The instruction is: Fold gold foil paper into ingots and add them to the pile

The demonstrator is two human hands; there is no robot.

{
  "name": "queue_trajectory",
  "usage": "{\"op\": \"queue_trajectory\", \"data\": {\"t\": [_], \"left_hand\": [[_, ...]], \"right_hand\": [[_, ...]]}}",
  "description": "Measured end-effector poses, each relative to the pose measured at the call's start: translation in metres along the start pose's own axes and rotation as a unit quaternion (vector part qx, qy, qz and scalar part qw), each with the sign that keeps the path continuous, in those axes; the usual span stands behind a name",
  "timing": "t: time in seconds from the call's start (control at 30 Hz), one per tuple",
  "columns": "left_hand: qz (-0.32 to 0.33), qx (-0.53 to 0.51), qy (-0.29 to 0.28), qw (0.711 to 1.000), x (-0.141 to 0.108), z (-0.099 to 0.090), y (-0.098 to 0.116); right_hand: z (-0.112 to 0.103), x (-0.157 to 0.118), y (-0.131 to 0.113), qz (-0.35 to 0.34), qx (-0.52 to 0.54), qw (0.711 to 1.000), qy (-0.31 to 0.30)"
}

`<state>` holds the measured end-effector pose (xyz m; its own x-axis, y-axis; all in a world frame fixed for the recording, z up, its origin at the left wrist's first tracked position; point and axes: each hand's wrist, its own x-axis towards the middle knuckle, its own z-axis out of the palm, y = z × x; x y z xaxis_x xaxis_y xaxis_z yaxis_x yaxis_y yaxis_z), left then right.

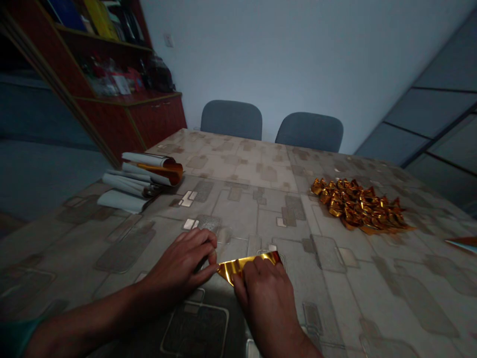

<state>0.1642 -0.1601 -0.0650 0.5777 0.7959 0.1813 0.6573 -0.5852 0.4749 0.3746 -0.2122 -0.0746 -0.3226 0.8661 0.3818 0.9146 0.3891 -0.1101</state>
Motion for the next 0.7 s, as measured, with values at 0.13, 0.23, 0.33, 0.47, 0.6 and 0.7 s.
{"op": "queue_trajectory", "data": {"t": [0.13,0.23,0.33,0.47,0.6,0.7], "left_hand": [[-0.004,0.004,0.006,1.000,0.001,0.001,0.000],[-0.004,0.002,0.002,1.000,0.001,0.000,0.000],[-0.006,-0.005,-0.004,1.000,0.000,-0.002,0.000],[-0.007,-0.009,-0.001,1.000,0.000,-0.004,-0.001],[0.000,0.001,0.020,1.000,0.006,-0.004,-0.005],[-0.002,0.035,0.040,0.999,0.011,-0.004,-0.007]], "right_hand": [[-0.001,0.002,-0.003,-0.003,-0.006,1.000,0.010],[-0.001,0.003,-0.003,-0.003,-0.008,1.000,0.027],[-0.001,0.001,-0.001,-0.031,0.003,0.999,0.019],[-0.003,-0.007,0.005,-0.065,0.014,0.998,-0.008],[-0.006,-0.016,0.008,-0.087,0.041,0.994,-0.046],[-0.005,-0.019,0.008,-0.097,0.038,0.993,-0.047]]}}
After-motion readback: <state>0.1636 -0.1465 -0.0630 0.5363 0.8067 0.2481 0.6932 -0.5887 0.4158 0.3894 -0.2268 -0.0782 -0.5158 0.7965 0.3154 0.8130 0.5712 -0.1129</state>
